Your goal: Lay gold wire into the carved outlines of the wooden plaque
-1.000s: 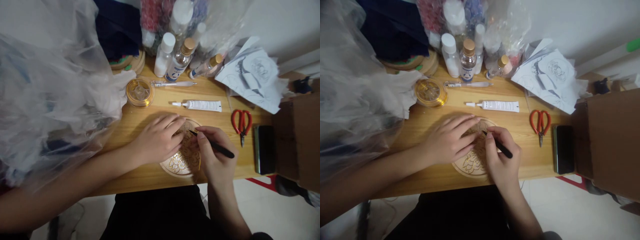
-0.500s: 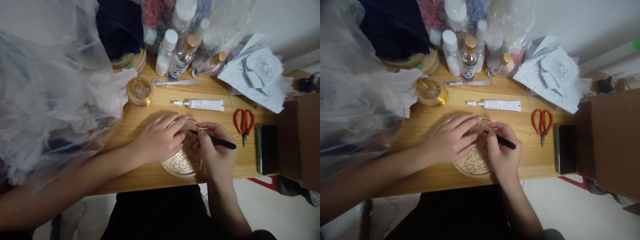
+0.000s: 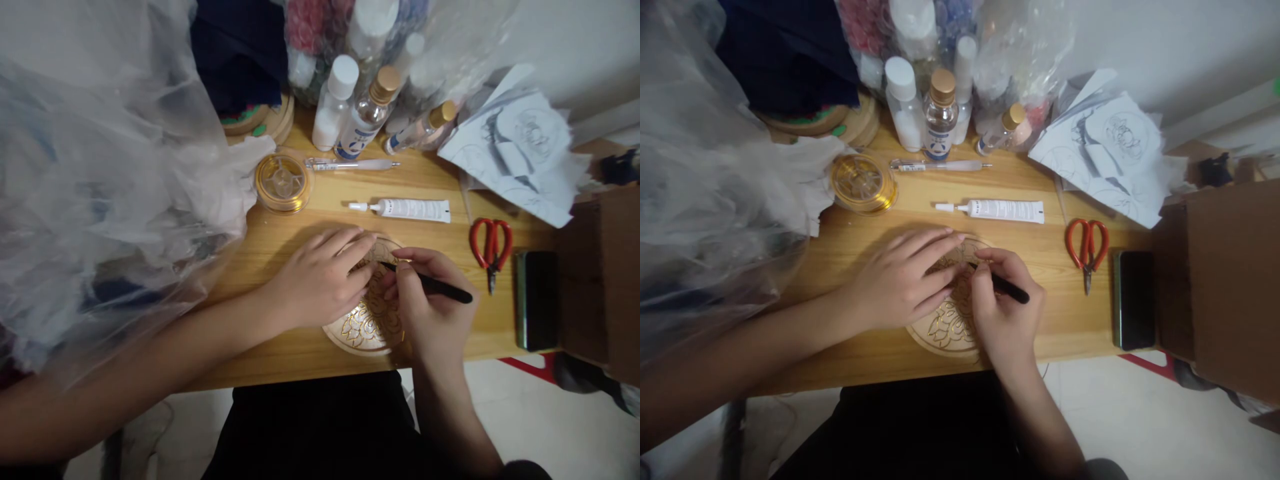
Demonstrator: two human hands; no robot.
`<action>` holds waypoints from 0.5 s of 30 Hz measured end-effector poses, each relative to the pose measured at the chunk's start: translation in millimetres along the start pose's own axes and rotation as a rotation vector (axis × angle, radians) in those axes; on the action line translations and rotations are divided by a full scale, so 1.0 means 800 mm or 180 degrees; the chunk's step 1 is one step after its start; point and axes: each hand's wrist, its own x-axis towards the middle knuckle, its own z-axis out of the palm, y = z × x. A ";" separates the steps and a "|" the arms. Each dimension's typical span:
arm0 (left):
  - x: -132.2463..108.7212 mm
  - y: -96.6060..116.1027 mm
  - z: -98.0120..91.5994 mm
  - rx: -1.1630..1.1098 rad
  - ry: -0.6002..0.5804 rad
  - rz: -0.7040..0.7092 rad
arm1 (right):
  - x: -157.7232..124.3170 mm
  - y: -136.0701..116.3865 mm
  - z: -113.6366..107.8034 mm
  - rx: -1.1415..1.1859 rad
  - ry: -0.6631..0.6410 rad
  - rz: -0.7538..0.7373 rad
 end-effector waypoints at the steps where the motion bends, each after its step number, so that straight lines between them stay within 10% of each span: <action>1: 0.000 0.000 0.000 -0.0010 -0.0007 -0.0001 | 0.000 0.000 0.000 -0.0012 0.0014 -0.0003; 15: -0.002 -0.001 0.003 0.0158 0.0044 0.0004 | -0.005 -0.006 0.001 -0.0527 0.0086 -0.0325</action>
